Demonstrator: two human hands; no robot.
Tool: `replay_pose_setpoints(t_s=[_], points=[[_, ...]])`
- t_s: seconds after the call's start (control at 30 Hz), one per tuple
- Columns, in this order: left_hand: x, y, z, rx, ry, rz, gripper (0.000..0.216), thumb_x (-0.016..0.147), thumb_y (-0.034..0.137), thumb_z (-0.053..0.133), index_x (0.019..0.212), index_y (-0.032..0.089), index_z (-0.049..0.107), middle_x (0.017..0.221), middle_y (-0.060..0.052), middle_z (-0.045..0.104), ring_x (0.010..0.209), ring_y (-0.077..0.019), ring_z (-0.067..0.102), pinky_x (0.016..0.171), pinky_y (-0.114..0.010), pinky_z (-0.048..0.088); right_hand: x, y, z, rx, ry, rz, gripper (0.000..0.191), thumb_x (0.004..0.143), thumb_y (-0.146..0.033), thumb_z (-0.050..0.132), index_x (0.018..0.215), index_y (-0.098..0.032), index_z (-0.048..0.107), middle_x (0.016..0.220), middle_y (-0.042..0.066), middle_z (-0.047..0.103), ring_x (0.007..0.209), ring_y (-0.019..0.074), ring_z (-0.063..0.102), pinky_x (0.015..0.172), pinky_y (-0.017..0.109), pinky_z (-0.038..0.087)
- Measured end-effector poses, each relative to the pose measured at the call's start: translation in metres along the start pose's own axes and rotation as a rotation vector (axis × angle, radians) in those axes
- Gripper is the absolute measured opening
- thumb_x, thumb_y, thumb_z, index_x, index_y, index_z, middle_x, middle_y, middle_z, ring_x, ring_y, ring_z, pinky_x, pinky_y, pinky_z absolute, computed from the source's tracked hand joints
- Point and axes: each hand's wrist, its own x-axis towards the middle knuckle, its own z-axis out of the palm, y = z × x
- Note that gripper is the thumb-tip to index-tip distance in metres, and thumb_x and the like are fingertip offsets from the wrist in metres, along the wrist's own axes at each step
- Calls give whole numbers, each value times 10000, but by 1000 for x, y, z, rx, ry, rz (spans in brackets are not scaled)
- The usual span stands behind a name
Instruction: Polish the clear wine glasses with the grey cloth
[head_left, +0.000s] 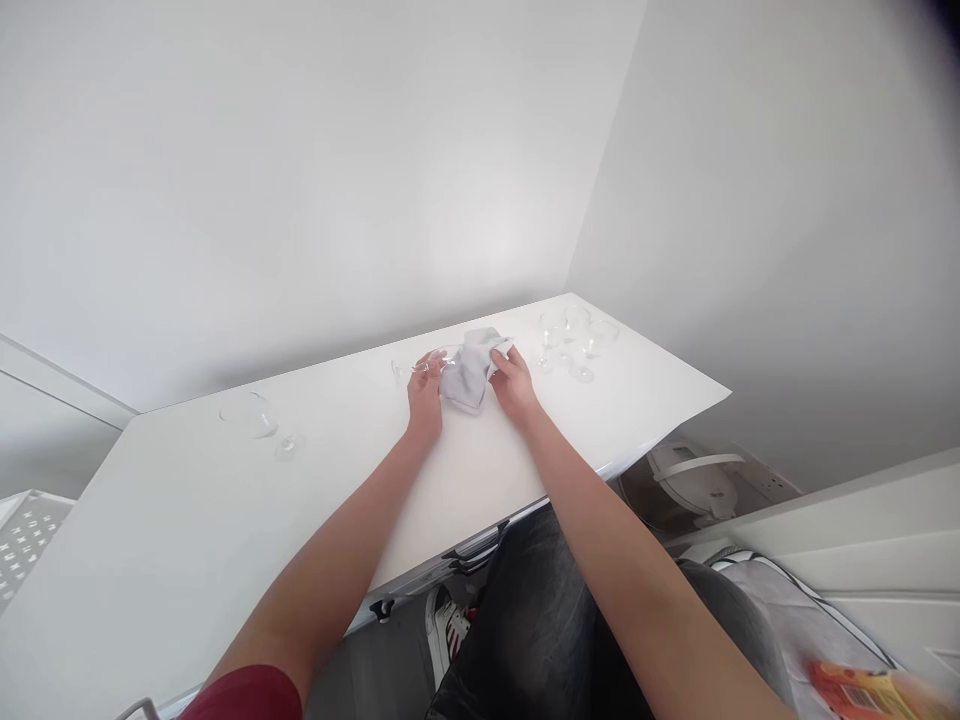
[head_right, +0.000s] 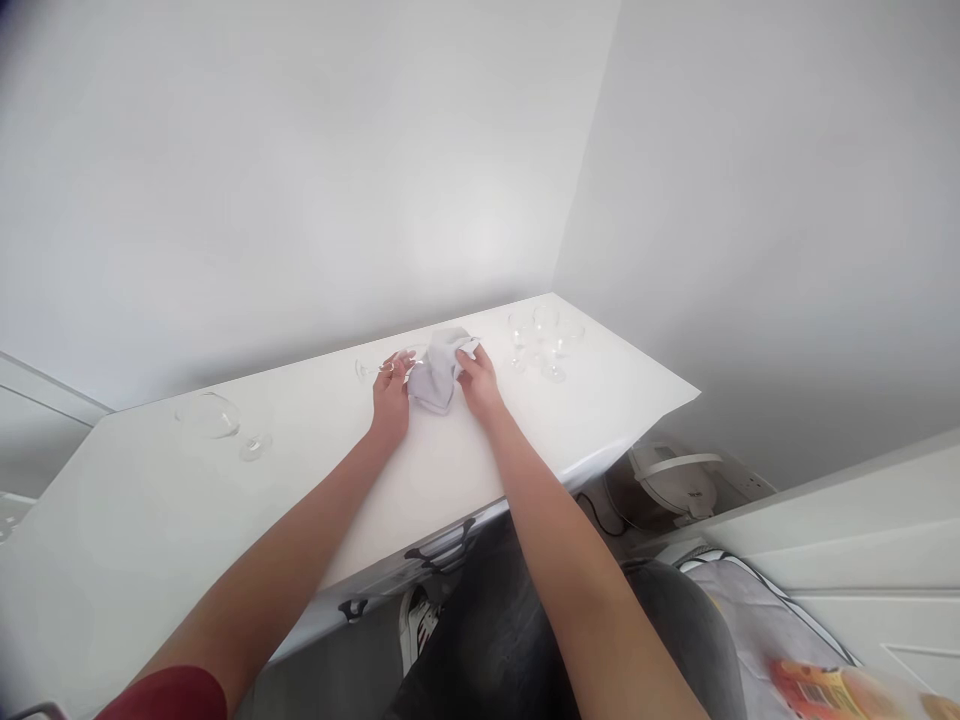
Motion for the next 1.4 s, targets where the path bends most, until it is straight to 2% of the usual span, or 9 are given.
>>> replay_pose_setpoints(t_s=[0.27,0.4,0.53,0.7,0.8,0.87,1.0,1.27,1.4], points=[[-3,4,3,-21,-35,-1,491,915,649,676,1159,229,748,1348,-117,694,1285,-272,642,1080,-420,525,-10,10,12,-160,-443,44,641,766,-347,899,1244,-300,473,1210,24,703,1018,197,660,915,356,529],[-6,5,5,29,-100,1,552,894,616,725,1302,246,689,1333,-109,704,1254,-276,655,1075,-432,517,-12,8,12,-152,-393,1,971,756,-289,890,1516,-361,290,1232,21,688,1002,189,667,877,336,543],[-9,8,7,25,-149,-1,500,891,601,736,1250,254,719,1372,-97,682,1266,-275,640,1088,-424,507,-16,-3,14,-158,-395,76,1230,712,-270,889,1670,-410,131,1288,21,670,1014,200,666,861,329,554],[-9,13,7,-134,-180,-33,464,860,539,797,1220,254,735,1425,-106,660,1297,-293,636,1108,-447,495,-17,-12,18,-100,-338,101,1042,698,-310,904,1589,-389,371,1169,5,677,1006,211,653,888,333,531],[-8,13,7,-173,-206,-42,460,829,490,843,1214,262,733,1438,-111,661,1304,-296,633,1119,-461,483,-14,-11,17,-56,-195,114,604,757,-463,869,1278,-332,591,978,-7,640,888,199,608,798,314,502],[-7,14,6,-156,-205,-54,444,845,500,825,1208,264,730,1442,-110,663,1310,-298,629,1110,-460,487,-12,-9,17,-39,-112,129,399,811,-557,811,996,-284,588,868,-5,571,809,192,553,739,313,472],[-7,14,6,-136,-193,-69,455,859,531,800,1222,265,730,1453,-111,657,1290,-305,634,1076,-450,497,-10,-5,17,-25,-93,119,442,874,-560,733,760,-253,436,754,-5,415,714,182,436,671,317,416],[-4,11,2,-128,-133,-112,467,889,568,753,1266,296,713,1207,-72,712,1151,-255,671,1035,-420,512,-15,-7,22,-43,-199,152,311,796,-375,777,1009,-291,567,833,-26,549,760,175,509,680,278,403],[-1,8,0,-200,-122,-87,474,822,480,851,1227,289,697,1202,-64,694,1150,-242,667,1071,-420,486,-14,-12,20,18,-174,160,651,797,-340,743,1420,-340,555,857,-25,612,831,197,578,758,298,461]])
